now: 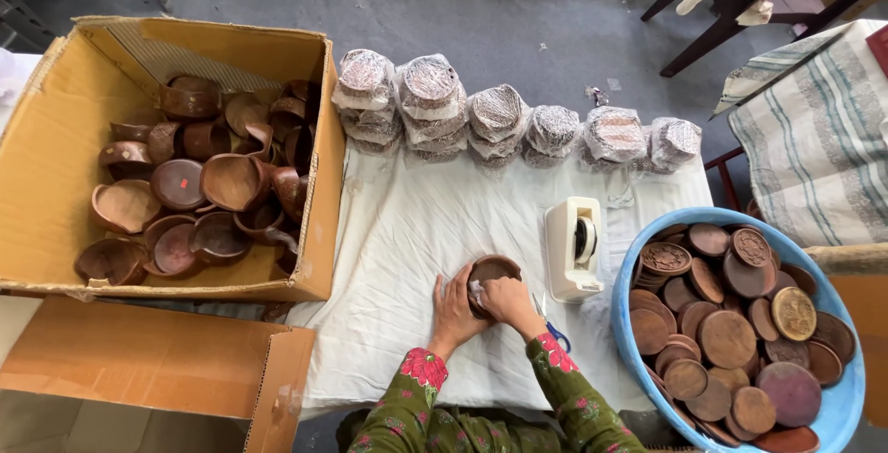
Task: The person sits on the floor and cleans small wooden bowls and round wooden discs using a white cloth. They wipe the inside and outside of the bowls and both sides of the discs, then place the cleaned items into a blue basin.
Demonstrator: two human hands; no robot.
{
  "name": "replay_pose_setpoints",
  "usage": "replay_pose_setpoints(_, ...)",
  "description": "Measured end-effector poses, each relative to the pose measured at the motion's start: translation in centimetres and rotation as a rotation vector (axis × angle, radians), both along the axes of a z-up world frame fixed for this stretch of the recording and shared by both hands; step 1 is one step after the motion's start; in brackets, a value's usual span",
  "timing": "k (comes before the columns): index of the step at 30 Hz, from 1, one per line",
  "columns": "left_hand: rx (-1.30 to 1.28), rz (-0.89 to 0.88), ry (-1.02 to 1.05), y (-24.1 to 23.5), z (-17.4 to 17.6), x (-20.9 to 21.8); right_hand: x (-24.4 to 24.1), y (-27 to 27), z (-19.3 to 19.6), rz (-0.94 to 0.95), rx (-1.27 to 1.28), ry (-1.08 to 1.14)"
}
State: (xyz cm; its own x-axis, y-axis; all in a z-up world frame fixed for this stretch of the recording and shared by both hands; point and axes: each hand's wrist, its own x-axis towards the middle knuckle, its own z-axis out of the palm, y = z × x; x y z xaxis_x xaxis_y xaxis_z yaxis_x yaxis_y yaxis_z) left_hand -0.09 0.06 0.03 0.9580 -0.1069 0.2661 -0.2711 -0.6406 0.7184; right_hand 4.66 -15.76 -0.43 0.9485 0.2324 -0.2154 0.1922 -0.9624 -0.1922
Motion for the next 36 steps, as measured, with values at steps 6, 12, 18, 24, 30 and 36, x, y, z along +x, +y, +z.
replay_pose_setpoints(6,0.023,-0.013,-0.03,0.2,0.6,0.0,0.0,-0.7,-2.8,-0.175,0.355,0.132)
replay_pose_setpoints(12,0.043,-0.011,-0.003,0.0,0.6,-0.1,-1.9,0.8,2.6,-0.651,1.3,-0.058)
replay_pose_setpoints(18,0.049,-0.003,-0.031,0.0,0.4,-0.1,-3.4,2.0,7.8,-0.47,0.627,-0.445)
replay_pose_setpoints(24,0.049,-0.003,-0.002,0.2,0.2,-0.1,-2.3,3.5,5.1,-0.265,0.293,-0.337)
replay_pose_setpoints(30,0.035,-0.012,-0.023,0.1,-0.1,-0.3,-2.7,3.1,4.1,-0.201,0.227,-0.176)
replay_pose_setpoints(36,0.041,-0.017,-0.008,0.2,-0.1,0.0,-2.0,2.0,1.5,-0.142,0.204,-0.163)
